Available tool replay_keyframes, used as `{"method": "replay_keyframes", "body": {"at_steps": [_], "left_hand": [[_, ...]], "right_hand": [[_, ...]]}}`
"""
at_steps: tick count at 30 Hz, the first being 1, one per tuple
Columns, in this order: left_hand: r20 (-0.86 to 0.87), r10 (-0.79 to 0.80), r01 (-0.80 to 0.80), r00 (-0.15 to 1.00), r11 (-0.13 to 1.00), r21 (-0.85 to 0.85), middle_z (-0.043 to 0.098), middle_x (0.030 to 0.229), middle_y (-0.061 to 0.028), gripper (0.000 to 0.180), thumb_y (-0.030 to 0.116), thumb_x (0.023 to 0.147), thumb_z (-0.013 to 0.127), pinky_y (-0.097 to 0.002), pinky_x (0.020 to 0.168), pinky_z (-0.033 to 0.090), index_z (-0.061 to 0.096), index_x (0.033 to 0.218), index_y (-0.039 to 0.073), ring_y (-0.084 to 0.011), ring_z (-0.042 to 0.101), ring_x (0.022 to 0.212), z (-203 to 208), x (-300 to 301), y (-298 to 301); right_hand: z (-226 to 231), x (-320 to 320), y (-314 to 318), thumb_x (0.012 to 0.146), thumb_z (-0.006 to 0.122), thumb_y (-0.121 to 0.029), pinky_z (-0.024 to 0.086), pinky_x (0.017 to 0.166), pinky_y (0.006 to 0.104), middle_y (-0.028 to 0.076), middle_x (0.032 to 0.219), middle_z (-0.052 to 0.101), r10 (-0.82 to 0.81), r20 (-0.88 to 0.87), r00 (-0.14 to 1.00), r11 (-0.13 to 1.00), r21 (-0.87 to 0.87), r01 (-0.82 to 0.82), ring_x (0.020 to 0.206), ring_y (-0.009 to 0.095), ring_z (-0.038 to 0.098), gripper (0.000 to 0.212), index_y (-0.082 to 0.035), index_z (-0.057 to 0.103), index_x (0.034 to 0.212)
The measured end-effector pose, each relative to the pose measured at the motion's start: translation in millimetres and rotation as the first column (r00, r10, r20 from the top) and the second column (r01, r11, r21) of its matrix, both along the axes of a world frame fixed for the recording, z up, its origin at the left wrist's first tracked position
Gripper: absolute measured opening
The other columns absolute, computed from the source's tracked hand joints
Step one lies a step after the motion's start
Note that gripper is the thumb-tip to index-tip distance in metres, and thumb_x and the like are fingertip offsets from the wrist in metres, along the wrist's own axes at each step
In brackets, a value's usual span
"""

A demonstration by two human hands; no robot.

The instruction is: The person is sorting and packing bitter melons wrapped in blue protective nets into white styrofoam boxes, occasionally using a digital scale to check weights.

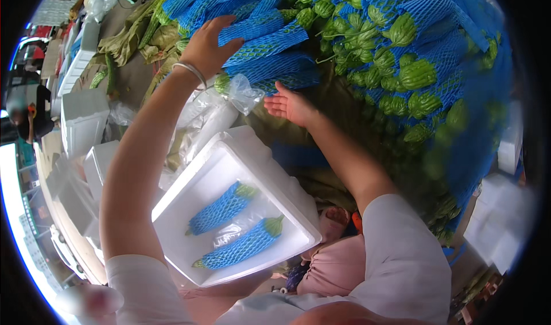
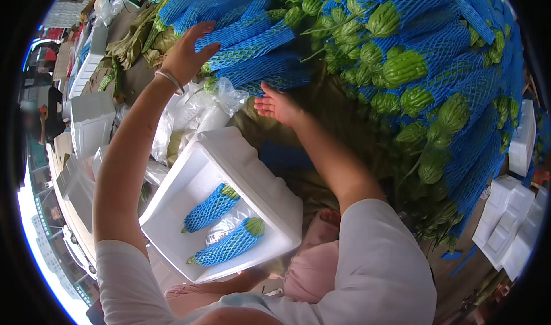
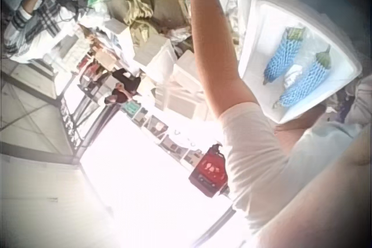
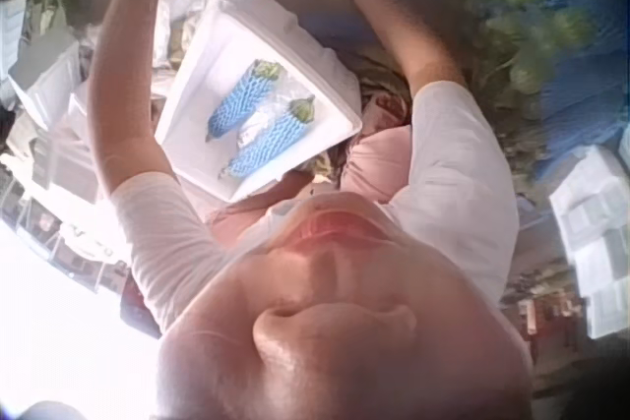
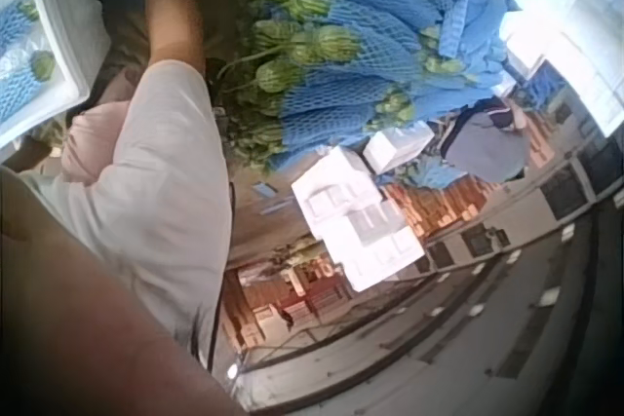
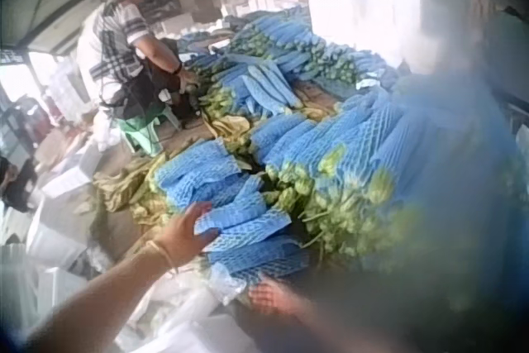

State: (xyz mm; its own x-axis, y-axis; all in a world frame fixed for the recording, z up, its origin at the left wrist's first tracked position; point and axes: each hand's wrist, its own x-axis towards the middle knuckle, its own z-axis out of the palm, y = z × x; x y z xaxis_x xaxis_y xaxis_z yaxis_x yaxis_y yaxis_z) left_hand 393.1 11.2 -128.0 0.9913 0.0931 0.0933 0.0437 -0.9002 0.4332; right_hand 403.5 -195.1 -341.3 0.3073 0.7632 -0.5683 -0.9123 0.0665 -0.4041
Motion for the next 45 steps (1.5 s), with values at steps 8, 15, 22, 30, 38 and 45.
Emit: {"method": "replay_keyframes", "body": {"at_steps": [8,15,22,30,38,45], "left_hand": [[-0.355,0.282,-0.166,0.891,0.932,0.323,0.044,0.137,-0.0177,0.091,0.077,0.075,0.038,-0.0478,0.107,0.025,0.040,0.137,0.010,-0.0328,0.037,0.130,-114,87,12],[-0.690,0.146,-0.289,0.709,0.952,-0.096,0.050,0.126,-0.0276,0.105,0.083,0.072,0.039,-0.0413,0.102,0.032,0.042,0.132,-0.004,-0.0371,0.046,0.121,-114,76,12],[-0.602,-0.004,-0.101,0.799,0.985,-0.141,0.047,0.128,-0.0303,0.112,0.078,0.065,0.058,-0.0381,0.104,0.033,0.032,0.138,-0.004,-0.0357,0.045,0.122,-104,45,12],[-0.195,-0.256,0.141,0.947,0.875,-0.462,0.039,0.138,-0.0112,0.099,0.067,0.073,0.060,-0.0339,0.107,0.024,0.029,0.142,0.004,-0.0221,0.034,0.129,80,-3,31],[0.001,0.157,-0.087,0.988,0.549,-0.832,0.055,0.123,-0.0139,0.052,0.032,0.084,0.056,-0.0398,0.096,0.042,0.048,0.125,0.001,-0.0288,0.055,0.112,272,-200,79],[-0.246,-0.066,-0.193,0.967,0.442,-0.876,0.048,0.131,-0.0161,0.087,0.029,0.069,0.073,-0.0380,0.098,0.042,0.030,0.137,-0.005,-0.0271,0.051,0.116,223,-321,-14]], "right_hand": [[-16,4,9,0.081,0.061,-0.055,0.044,0.095,0.0416,0.022,0.123,0.048,-0.150,-0.091,0.985,0.989,-0.027,0.148,0.115,0.030,0.051,0.075,0.001,0.039,0.126],[-39,5,8,0.083,0.056,-0.058,0.043,0.096,0.0461,0.018,0.129,0.042,-0.149,-0.048,0.988,0.988,0.033,0.150,0.117,0.031,0.047,0.080,-0.005,0.029,0.135],[-5,-5,13,0.076,0.068,-0.054,0.035,0.100,0.0494,0.011,0.142,0.023,-0.225,-0.074,0.971,0.957,0.169,0.235,0.131,0.032,0.026,0.096,-0.005,0.020,0.142],[167,22,49,0.074,0.075,-0.031,0.040,0.084,0.0376,-0.005,0.112,0.056,-0.332,0.221,0.917,0.820,0.548,0.165,0.105,0.010,0.049,0.051,-0.015,0.052,0.116],[386,-54,24,0.077,0.073,-0.041,0.049,0.071,0.0295,0.005,0.080,0.061,-0.338,0.510,0.791,0.748,0.655,-0.103,0.072,0.014,0.060,0.045,-0.004,0.058,0.098],[328,-77,-64,0.083,0.061,-0.043,0.050,0.073,0.0323,0.012,0.095,0.064,-0.268,0.346,0.899,0.622,0.775,-0.113,0.083,0.019,0.063,0.052,0.001,0.055,0.112]]}}
